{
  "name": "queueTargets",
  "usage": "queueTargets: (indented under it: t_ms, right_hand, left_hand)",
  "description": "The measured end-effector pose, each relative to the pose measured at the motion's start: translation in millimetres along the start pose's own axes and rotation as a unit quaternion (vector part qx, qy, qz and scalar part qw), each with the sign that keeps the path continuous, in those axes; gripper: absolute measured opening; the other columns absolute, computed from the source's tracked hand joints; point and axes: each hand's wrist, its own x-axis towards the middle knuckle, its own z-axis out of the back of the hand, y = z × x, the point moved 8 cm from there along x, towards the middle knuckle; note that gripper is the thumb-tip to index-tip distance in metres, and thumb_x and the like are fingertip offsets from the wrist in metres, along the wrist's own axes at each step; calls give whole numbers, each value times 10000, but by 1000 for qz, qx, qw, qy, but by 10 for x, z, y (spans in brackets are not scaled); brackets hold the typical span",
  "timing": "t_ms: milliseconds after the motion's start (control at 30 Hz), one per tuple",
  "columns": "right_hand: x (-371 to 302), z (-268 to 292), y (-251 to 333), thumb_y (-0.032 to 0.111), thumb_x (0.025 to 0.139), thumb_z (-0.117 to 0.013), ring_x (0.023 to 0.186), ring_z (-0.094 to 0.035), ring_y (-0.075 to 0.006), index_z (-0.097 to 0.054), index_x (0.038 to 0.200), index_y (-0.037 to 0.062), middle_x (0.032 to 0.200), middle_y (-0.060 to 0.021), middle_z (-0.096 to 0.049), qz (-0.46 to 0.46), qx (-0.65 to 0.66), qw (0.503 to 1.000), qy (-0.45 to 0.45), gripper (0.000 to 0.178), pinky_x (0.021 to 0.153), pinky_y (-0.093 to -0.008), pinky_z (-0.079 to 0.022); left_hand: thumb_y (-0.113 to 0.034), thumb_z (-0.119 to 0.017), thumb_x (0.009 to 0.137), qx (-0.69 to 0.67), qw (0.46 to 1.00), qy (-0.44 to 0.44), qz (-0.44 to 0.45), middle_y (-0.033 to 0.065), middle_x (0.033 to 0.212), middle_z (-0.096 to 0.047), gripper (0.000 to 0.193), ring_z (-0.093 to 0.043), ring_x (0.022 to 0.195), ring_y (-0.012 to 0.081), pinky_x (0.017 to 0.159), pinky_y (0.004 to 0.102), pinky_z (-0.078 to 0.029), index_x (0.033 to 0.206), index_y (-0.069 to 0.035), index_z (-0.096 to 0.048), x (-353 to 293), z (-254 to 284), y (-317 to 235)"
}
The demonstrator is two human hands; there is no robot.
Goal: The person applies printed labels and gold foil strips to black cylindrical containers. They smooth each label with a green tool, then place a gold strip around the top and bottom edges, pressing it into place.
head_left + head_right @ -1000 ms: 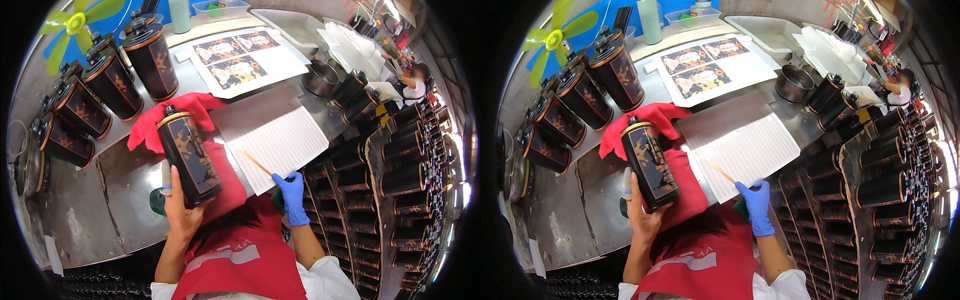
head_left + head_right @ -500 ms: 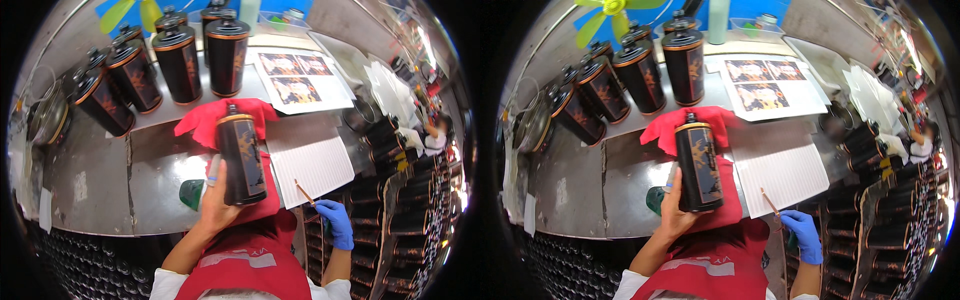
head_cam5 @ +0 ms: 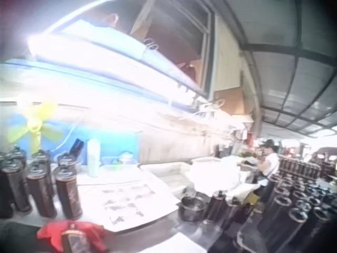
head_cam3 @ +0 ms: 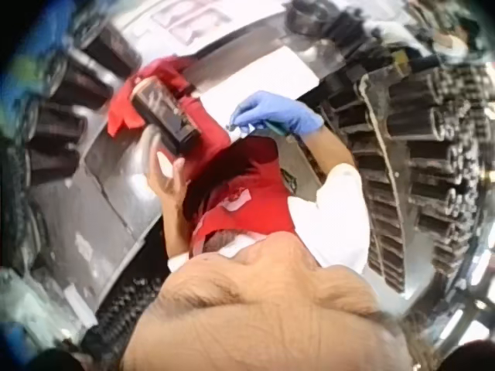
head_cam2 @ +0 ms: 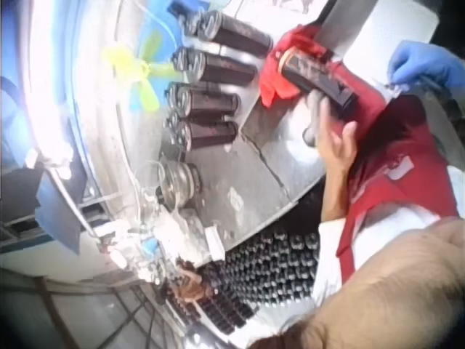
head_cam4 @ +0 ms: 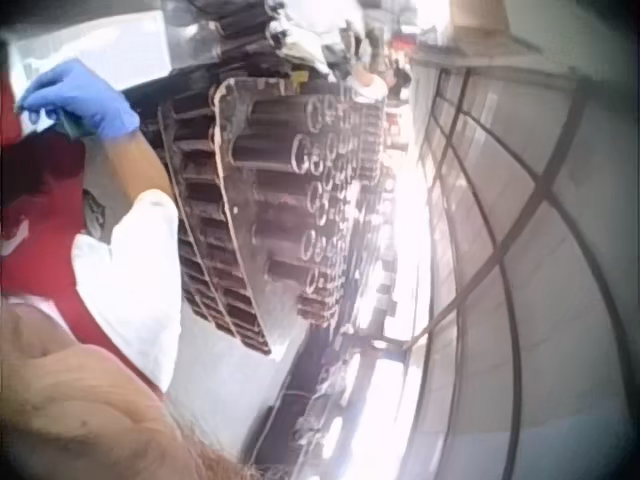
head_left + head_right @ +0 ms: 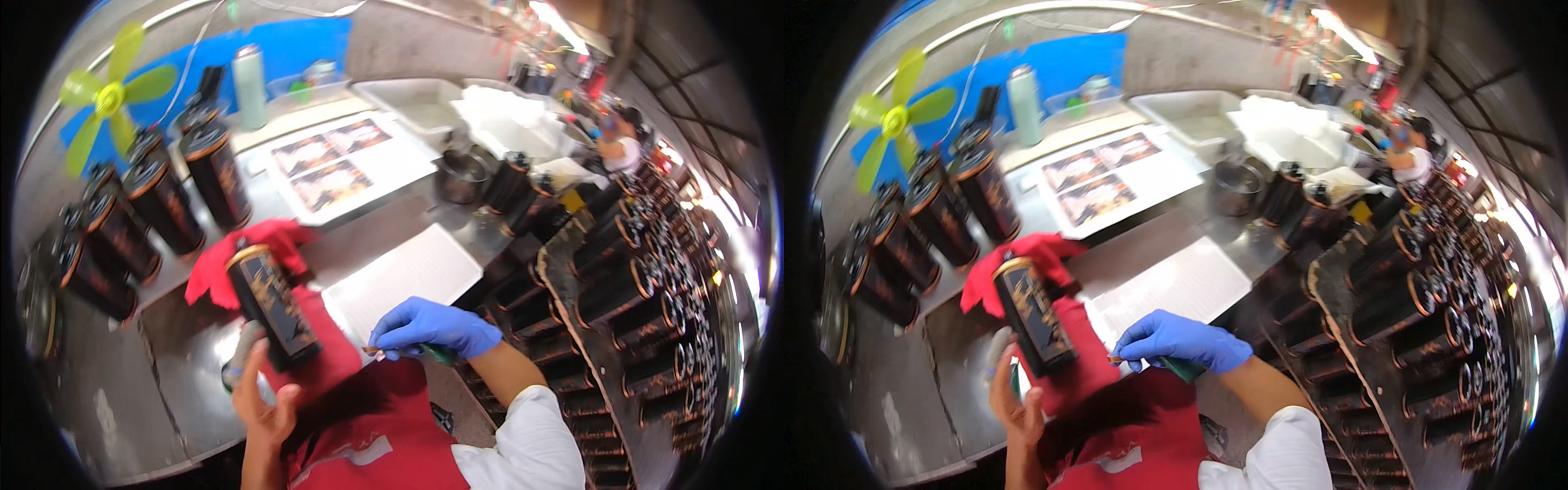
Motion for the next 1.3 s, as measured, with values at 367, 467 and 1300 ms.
queueTargets:
  t_ms: [367,467,1300]
  right_hand:
    - [-246,-442,143,68,815,-686,681,-586,-71,-697,933,-22,757,-46,-662,-81,-143,985,50,148,620,-211,-471]
    - [-186,-337,17,78,792,-710,618,-567,-64,-697,908,-23,734,-41,-654,-103,-148,984,-15,154,567,-199,-452]
    - [565,128,-241,129,774,-696,529,-429,-20,-668,798,7,670,16,-601,-58,-65,990,-114,128,473,-180,-326]
  left_hand:
    - [-220,-569,921,-516,724,327,321,60,968,-607,242,-546,929,139,870,290,-407,935,18,-616,-505,-691,-272]
    - [-183,-572,925,-420,810,243,330,17,889,-609,203,-547,789,66,706,226,-468,982,4,-627,-614,-476,-92]
    - [32,-695,779,-277,870,-117,391,16,782,-578,81,-513,693,54,612,193,-399,788,0,-621,-433,-113,616]
